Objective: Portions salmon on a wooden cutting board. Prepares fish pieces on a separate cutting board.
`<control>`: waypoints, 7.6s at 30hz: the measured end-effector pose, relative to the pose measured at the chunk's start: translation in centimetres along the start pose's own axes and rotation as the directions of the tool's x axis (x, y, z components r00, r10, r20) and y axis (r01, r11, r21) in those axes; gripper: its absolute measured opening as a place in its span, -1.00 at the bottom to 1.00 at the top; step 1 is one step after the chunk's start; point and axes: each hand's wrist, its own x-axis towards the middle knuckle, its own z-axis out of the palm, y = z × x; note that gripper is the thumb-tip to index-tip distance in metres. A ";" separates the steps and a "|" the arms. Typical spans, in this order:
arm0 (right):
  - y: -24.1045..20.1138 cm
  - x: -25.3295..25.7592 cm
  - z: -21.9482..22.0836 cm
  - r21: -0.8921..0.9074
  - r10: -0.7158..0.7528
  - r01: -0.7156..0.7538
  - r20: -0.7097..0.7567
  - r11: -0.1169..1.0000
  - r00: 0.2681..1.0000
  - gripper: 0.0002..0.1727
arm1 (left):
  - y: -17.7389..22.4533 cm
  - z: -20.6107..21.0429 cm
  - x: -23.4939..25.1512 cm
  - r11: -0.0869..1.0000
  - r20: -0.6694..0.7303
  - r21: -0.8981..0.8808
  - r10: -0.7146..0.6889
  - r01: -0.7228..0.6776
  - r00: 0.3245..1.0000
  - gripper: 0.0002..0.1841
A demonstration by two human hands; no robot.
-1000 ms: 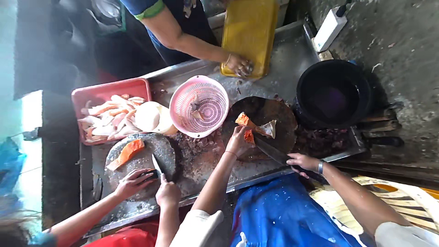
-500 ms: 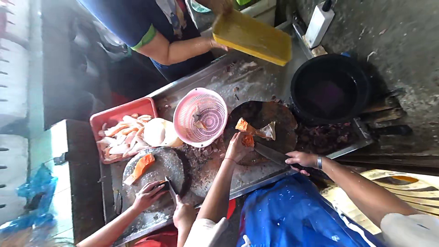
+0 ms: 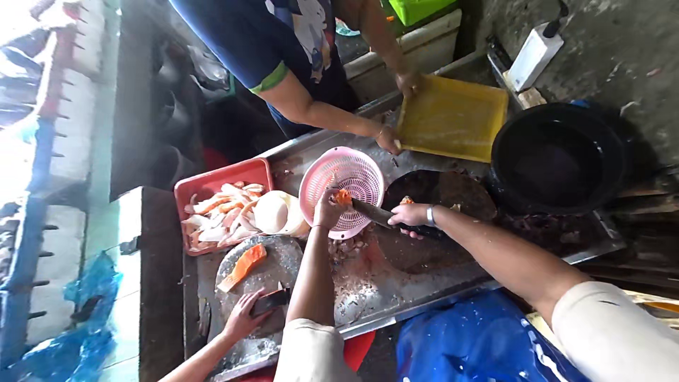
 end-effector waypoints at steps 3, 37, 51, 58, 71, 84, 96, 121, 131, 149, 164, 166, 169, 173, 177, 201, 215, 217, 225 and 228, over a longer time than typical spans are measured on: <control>-2.6 3.7 0.4 0.024 0.060 -0.060 0.004 0.998 0.998 -0.59 | -2.7 -0.1 3.2 0.997 0.016 -0.028 -0.072 0.072 0.997 -0.24; 28.3 -24.4 -3.4 0.403 -0.097 0.164 -0.181 0.900 0.979 -0.68 | -2.0 16.3 -31.3 0.816 -0.515 0.526 0.080 0.241 0.853 -0.76; 32.4 -27.2 -5.3 0.322 -0.139 0.225 -0.269 0.919 0.953 -0.69 | 14.1 16.6 -21.7 0.976 -0.505 0.026 -0.173 0.215 0.845 -0.43; 33.6 -27.9 -3.7 0.312 -0.056 0.177 -0.359 0.933 0.932 -0.66 | 26.7 15.1 -13.4 0.748 -0.046 -0.087 -0.663 0.658 0.748 -0.10; 29.6 -21.1 -3.1 0.038 0.082 -0.072 -0.421 0.997 0.903 -0.38 | 14.1 16.7 -8.8 0.998 0.045 -0.049 -0.046 0.049 0.998 -0.04; 32.2 -21.0 -1.3 0.147 0.015 0.060 -0.462 0.987 0.887 -0.41 | 22.8 7.3 -7.1 0.832 0.733 0.266 0.154 -0.487 0.663 -0.22; 31.5 -21.5 -2.1 -0.254 -0.161 0.004 -0.599 0.967 0.784 -0.27 | 11.0 17.9 -18.2 0.944 0.003 0.324 -0.057 0.053 0.998 -0.06; 24.9 -20.8 1.0 -0.773 -0.631 0.034 -0.492 0.634 0.599 -0.42 | 11.0 21.9 -22.0 0.980 -0.095 0.012 -0.196 0.198 0.976 -0.15; 31.4 -20.8 0.3 -0.620 -0.105 -0.230 -0.455 0.751 0.884 -0.36 | 11.6 21.8 -21.7 0.962 -0.092 0.052 -0.264 0.269 0.960 -0.19; 33.8 -22.4 0.7 -0.556 -0.139 -0.189 -0.494 0.810 0.858 -0.35 | 10.5 24.2 -22.7 0.956 -0.280 -0.231 0.114 -0.183 0.953 -0.43; 26.0 -20.9 1.6 -0.546 -0.288 -0.030 -0.487 0.837 0.825 -0.27 | 9.3 22.2 -22.7 0.979 -0.245 -0.171 -0.153 0.112 0.958 -0.38; 24.0 -20.9 1.5 -0.568 -0.375 0.028 -0.505 0.822 0.777 -0.31 | 9.5 22.3 -22.8 0.984 -0.225 -0.148 -0.135 0.104 0.965 -0.20; 20.8 -20.9 1.1 -0.601 -0.534 0.165 -0.511 0.782 0.673 -0.41 | 9.6 22.7 -22.6 0.995 -0.200 -0.081 -0.079 0.064 0.977 -0.09; 16.5 -21.6 1.0 -0.662 -0.740 0.359 -0.478 0.658 0.474 -0.48 | 9.9 22.7 -22.5 0.997 -0.166 -0.005 -0.074 0.074 0.983 -0.19; 13.6 -23.8 0.9 -0.717 -0.862 0.478 -0.422 0.508 0.283 -0.45 | 9.8 22.8 -22.6 0.996 -0.142 -0.005 -0.090 0.090 0.986 -0.15; 30.8 -24.1 1.4 -0.368 0.027 -0.262 -0.535 0.892 0.844 -0.42 | 12.7 15.2 -17.5 0.664 0.538 -0.388 -0.400 0.639 0.742 -0.60; 28.7 -23.7 1.1 -0.447 -0.156 -0.143 -0.566 0.883 0.809 -0.31 | 11.3 15.8 -19.5 0.908 0.182 -0.283 -0.267 0.310 0.946 -0.59; 28.6 -23.7 1.3 -0.478 -0.255 -0.075 -0.587 0.875 0.768 -0.30 | 11.0 16.8 -20.6 0.998 -0.024 -0.036 -0.042 0.042 0.999 -0.47; 25.7 -21.0 1.4 -0.594 -0.319 -0.062 -0.513 0.802 0.797 -0.34 | 7.7 21.7 -22.3 0.984 -0.047 0.095 0.155 -0.150 0.987 -0.33; 24.5 -19.0 1.8 -0.655 -0.357 -0.043 -0.465 0.755 0.810 -0.37 | 8.5 21.6 -22.8 0.992 -0.031 0.076 0.101 -0.098 0.994 -0.32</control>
